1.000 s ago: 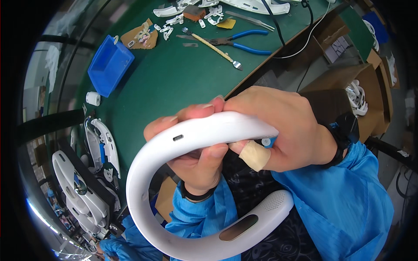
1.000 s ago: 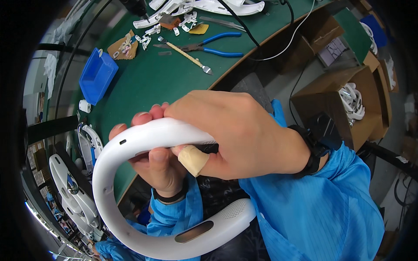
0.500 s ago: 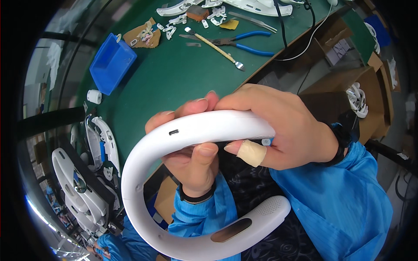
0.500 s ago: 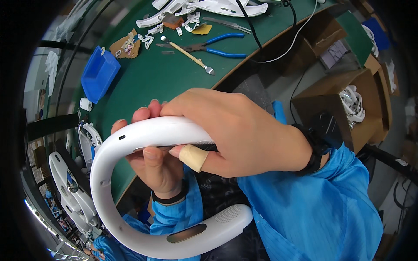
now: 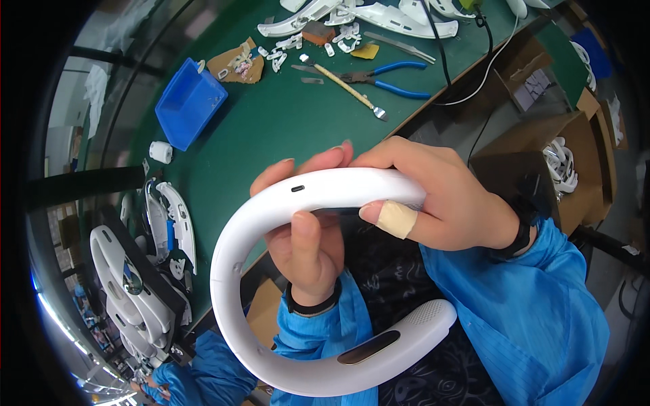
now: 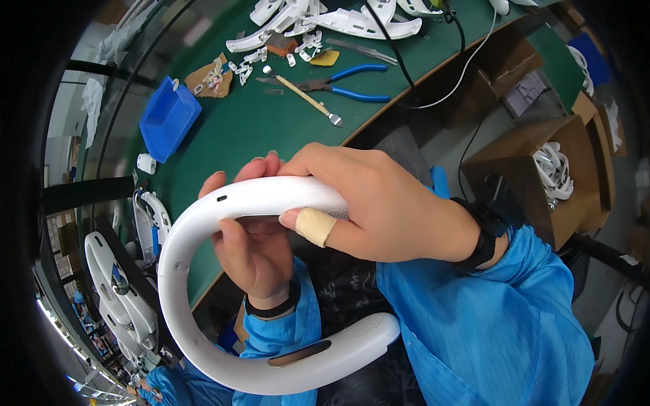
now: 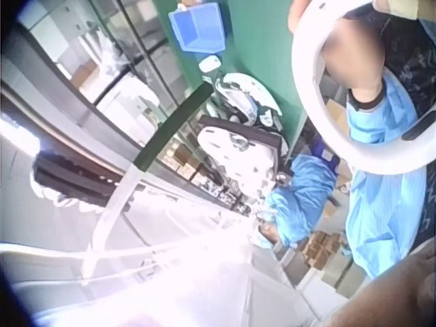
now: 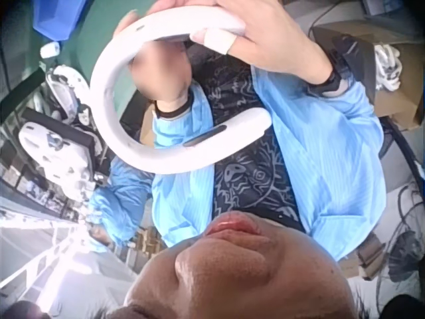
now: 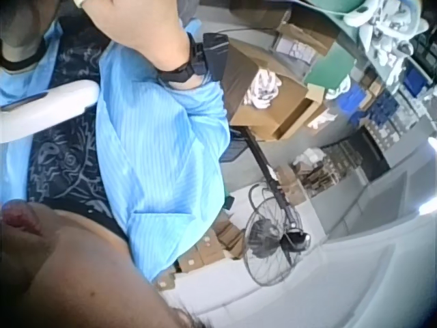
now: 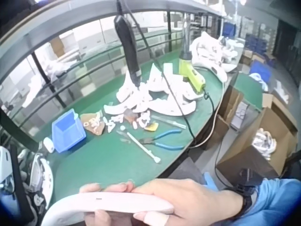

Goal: Assembling components of a neck massager, including snapping casing parts and using a power screwdriver.

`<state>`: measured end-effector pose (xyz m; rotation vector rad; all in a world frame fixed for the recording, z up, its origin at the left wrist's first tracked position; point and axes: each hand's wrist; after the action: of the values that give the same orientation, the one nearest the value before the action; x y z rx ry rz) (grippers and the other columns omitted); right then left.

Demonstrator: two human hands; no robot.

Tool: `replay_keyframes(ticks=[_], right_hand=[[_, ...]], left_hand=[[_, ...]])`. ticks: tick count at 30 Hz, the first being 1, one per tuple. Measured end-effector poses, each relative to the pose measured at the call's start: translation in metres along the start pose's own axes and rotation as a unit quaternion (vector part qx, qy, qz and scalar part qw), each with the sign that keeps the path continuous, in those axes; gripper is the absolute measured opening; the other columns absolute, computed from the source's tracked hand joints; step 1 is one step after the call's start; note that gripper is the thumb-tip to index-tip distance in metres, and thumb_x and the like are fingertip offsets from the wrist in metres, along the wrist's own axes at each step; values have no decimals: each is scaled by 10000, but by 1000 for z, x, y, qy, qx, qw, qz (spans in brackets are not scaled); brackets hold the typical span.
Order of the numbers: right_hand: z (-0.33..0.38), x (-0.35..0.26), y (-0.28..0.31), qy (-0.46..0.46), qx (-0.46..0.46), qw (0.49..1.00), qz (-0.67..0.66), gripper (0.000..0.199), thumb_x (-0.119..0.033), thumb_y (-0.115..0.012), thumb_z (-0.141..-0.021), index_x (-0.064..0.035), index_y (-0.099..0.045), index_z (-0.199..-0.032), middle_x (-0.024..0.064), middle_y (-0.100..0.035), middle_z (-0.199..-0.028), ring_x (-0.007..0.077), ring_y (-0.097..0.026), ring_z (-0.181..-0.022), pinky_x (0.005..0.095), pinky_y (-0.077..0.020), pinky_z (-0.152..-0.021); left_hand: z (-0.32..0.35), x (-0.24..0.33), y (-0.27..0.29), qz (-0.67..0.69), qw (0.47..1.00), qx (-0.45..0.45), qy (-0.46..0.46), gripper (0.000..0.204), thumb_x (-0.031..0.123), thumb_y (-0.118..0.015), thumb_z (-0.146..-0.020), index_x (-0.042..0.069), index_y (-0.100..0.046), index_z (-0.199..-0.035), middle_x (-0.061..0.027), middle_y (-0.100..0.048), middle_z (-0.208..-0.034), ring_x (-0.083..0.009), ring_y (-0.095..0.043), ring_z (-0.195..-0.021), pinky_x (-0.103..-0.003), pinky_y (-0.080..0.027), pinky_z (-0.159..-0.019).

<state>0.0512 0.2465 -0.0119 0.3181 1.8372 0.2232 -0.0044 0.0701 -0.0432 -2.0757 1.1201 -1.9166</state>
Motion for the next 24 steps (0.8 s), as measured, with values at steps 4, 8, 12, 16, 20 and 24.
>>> replay_keyframes(ticks=[4, 8, 12, 16, 20, 24], right_hand=[[5, 0, 9, -90, -34, 992, -82, 270, -184, -719, -903, -22, -619, -1094, 130, -663, -907, 247, -654, -762, 351, -499, -668], [22, 7, 17, -159, -25, 977, -138, 293, -187, -715, -898, -21, -604, -1112, 89, -666, -894, 163, -641, -786, 327, -499, -682], [51, 38, 32, -129, 22, 980, -147, 281, -221, -717, -940, -44, -597, -1122, 24, -652, -939, 74, -606, -786, 247, -489, -659], [113, 48, 76, -317, 62, 904, -278, 275, -284, -705, -969, -43, -606, -1058, 22, -646, -899, 66, -604, -761, 225, -488, -617], [276, 136, 104, -256, 224, 755, -561, 373, -292, -663, -971, 21, -605, -1165, 119, -683, -963, 178, -694, -863, 294, -588, -607], [420, 126, 111, -481, 272, 770, -319, 543, -464, -708, -898, -24, -608, -1200, 114, -686, -914, 156, -683, -687, 246, -546, -499]], left_hand=[[-1, -9, -3, -45, 998, -37, -19, 608, 183, -712, -928, 51, -401, -1433, -267, -601, -1335, -434, -569, -1279, -544, -437, -1121], [4, -18, -19, -82, 996, 15, 34, 633, 94, -776, -856, 36, -431, -1384, -270, -614, -1302, -396, -607, -1224, -518, -456, -1102], [5, -34, -46, -103, 990, -17, 91, 576, 29, -750, -870, 9, -439, -1354, -263, -620, -1281, -308, -631, -1175, -429, -484, -1053], [2, -53, -36, -305, 914, -211, 162, 640, 4, -711, -894, -12, -397, -1451, -186, -597, -1327, -238, -605, -1200, -372, -468, -1047], [-5, -41, -62, -248, 926, -235, 161, 436, 0, -629, -948, -18, -499, -1363, -194, -663, -1236, -231, -645, -1138, -364, -485, -1042], [-21, -35, -39, -315, 918, -223, 93, 254, 51, -571, -1017, -35, -578, -1256, -168, -686, -1175, -198, -666, -1056, -335, -503, -1004]])
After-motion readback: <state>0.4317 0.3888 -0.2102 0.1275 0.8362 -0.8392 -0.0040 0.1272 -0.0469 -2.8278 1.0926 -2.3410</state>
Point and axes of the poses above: each hand's wrist, its own z-axis away from the middle knuckle, its own y-axis out of the back of the hand, x = y × z
